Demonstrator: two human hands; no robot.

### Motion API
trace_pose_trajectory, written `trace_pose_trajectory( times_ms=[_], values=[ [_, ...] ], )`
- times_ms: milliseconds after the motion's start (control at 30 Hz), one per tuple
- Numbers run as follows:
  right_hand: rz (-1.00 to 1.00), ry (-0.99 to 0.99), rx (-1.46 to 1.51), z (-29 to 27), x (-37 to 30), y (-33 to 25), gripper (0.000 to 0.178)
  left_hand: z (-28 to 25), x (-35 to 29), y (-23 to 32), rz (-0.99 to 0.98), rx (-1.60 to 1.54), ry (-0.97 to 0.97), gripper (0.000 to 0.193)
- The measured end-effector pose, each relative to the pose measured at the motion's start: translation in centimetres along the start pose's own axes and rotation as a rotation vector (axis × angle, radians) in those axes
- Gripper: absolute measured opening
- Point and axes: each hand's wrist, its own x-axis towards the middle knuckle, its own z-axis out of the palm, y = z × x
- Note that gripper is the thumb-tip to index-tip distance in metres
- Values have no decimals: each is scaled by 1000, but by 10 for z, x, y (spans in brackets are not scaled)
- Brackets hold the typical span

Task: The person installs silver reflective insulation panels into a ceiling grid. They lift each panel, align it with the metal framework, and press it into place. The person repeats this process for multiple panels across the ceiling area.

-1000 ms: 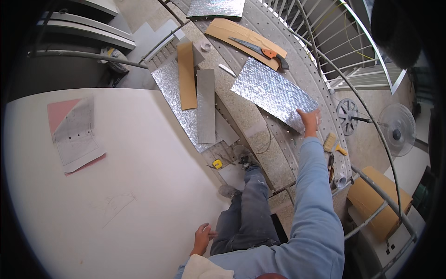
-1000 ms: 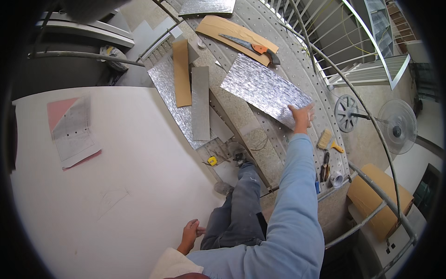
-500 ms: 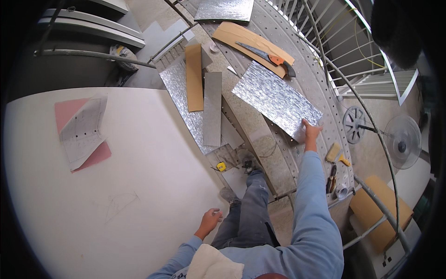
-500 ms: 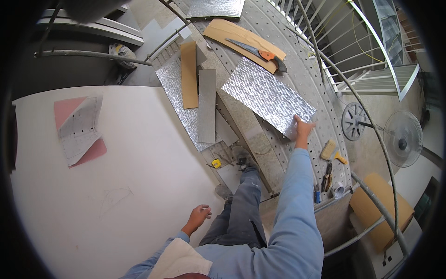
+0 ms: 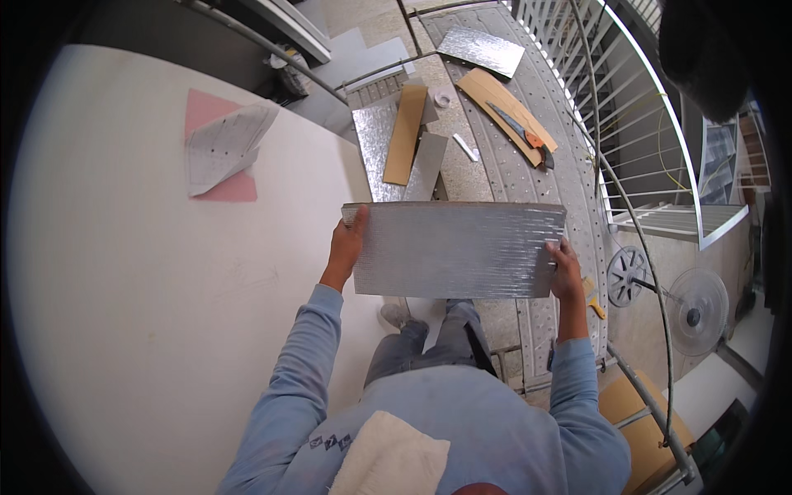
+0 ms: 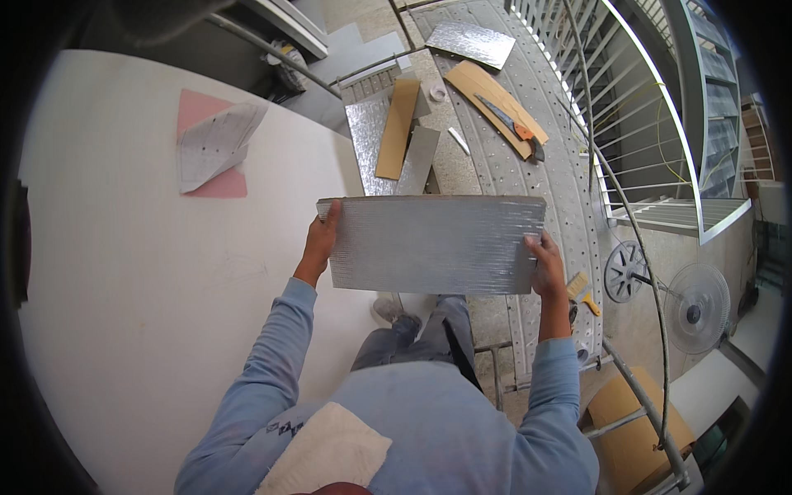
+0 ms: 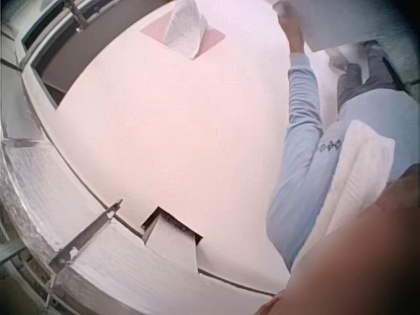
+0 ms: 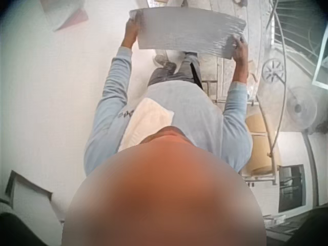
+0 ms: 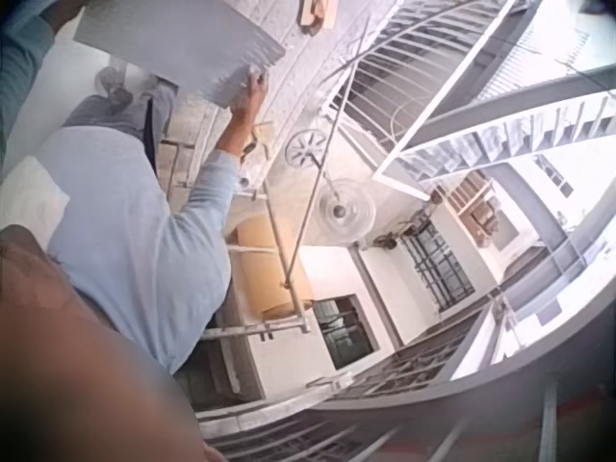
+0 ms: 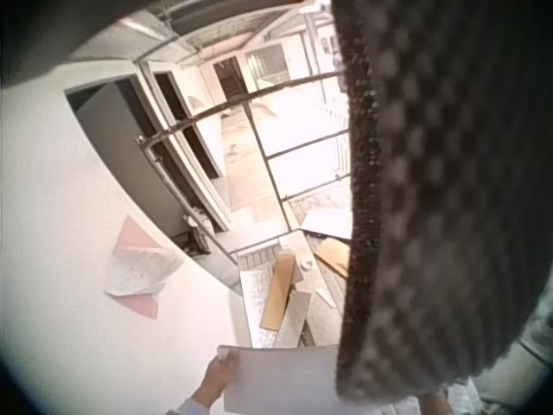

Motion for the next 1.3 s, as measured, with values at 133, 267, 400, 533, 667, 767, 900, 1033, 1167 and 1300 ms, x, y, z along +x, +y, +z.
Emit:
trace_pose_trajectory(
  times_ms=[133, 267, 400, 533, 667, 767, 900, 1033, 1167, 1300],
  values=[
    [-21, 97, -370, 42, 8, -6, 69, -28, -49, -11, -138, -47, 166, 95],
    [193, 96, -291, 99, 4, -3, 93, -68, -74, -4, -155, -385, 10, 101],
    [334, -189, -64, 193, -10, 24, 94, -67, -84, 13, -182, -680, -108, 97],
    [267, -198, -183, 223, -5, 21, 97, -88, -90, 11, -88, -677, -62, 100],
    [-122, -46, -383, 193, 17, -8, 77, -151, -104, -7, -196, -203, 121, 103],
    [-201, -71, -466, 196, 30, -6, 78, -141, -120, -11, -202, -299, 254, 104],
    [70, -113, -343, 225, 29, 26, 88, -108, -145, 13, -80, -803, 158, 98],
    [111, -136, -384, 259, 22, 67, 95, -108, -156, 44, 48, -903, -3, 96],
    [22, -76, -220, 238, 46, 48, 80, -152, -168, 38, -26, -570, 152, 94],
    [-63, -153, -314, 222, 71, 32, 82, -143, -174, 12, -95, -528, 136, 94]
  ],
)
